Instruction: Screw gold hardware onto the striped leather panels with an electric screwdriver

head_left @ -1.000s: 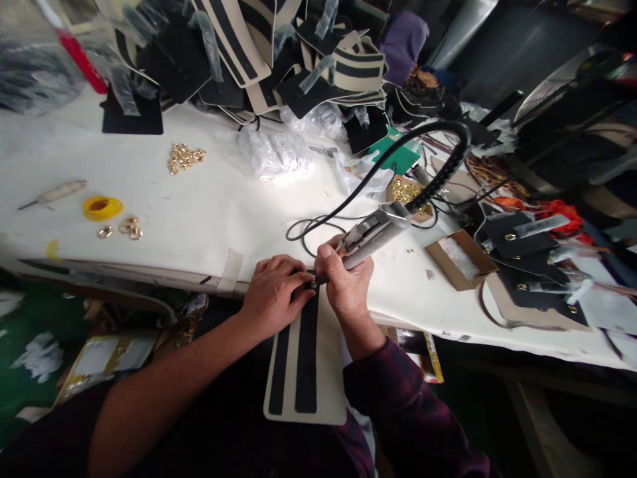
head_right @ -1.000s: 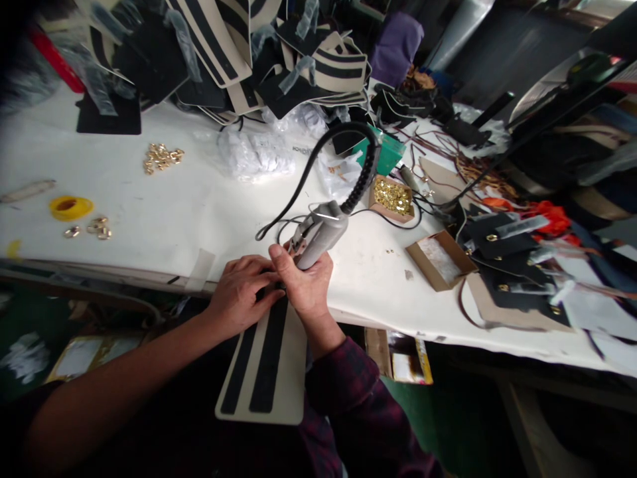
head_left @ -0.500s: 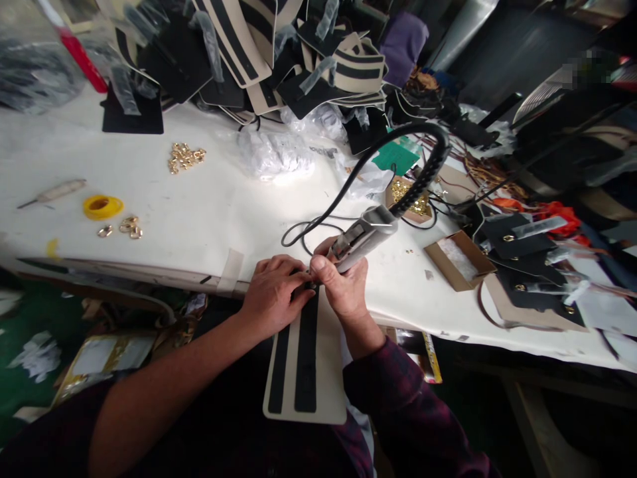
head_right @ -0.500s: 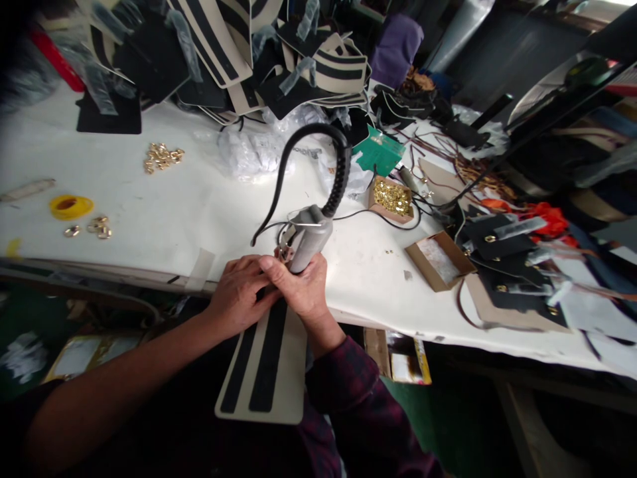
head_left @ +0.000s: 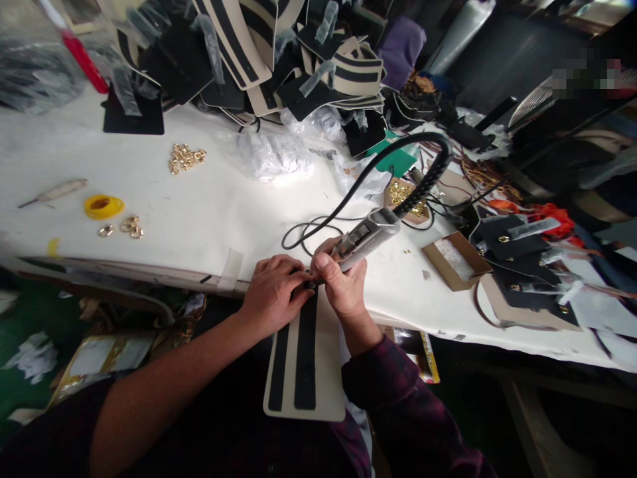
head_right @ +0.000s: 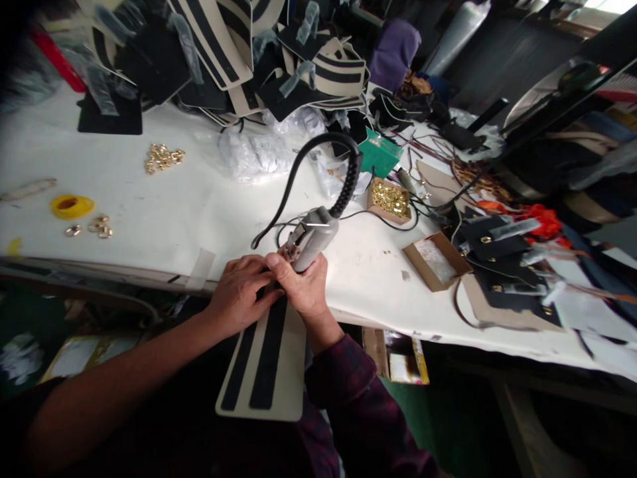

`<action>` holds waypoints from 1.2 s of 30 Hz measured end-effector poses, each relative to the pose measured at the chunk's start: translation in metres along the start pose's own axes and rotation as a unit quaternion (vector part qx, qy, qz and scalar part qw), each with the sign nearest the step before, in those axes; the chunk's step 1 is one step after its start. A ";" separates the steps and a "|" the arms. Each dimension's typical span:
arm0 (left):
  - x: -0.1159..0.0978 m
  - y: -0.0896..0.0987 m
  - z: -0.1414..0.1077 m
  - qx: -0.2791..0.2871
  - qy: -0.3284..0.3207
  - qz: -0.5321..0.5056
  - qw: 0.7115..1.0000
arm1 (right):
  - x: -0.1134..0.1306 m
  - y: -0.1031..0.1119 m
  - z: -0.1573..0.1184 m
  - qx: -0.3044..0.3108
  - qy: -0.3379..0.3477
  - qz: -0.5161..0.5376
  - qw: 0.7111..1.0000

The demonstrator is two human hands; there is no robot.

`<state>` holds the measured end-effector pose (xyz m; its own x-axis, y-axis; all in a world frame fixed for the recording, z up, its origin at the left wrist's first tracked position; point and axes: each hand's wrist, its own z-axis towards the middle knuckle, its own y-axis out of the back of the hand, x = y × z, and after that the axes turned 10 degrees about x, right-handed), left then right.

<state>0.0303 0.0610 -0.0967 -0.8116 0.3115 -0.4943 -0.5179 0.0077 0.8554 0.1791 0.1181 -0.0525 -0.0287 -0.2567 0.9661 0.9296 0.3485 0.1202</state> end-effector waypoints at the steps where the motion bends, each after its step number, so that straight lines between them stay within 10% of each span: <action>1: 0.000 0.000 0.000 -0.001 0.000 0.000 1.000 | 0.000 -0.001 0.000 -0.006 -0.001 -0.002 1.000; 28: 0.000 0.000 -0.001 -0.002 -0.005 -0.006 1.000 | 0.023 0.005 0.014 0.020 -0.007 0.033 0.999; 32: 0.001 0.001 -0.001 0.009 0.001 0.006 1.000 | 0.034 0.034 0.033 -0.029 -0.042 -0.146 0.988; 36: 0.001 0.001 0.002 0.026 0.008 0.013 1.000 | 0.007 0.071 0.045 0.029 -0.122 -0.400 0.908</action>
<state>0.0293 0.0637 -0.0960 -0.8287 0.2979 -0.4739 -0.4826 0.0486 0.8745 0.2284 0.1815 -0.0275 -0.7737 -0.2447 0.5844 0.5537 0.1872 0.8114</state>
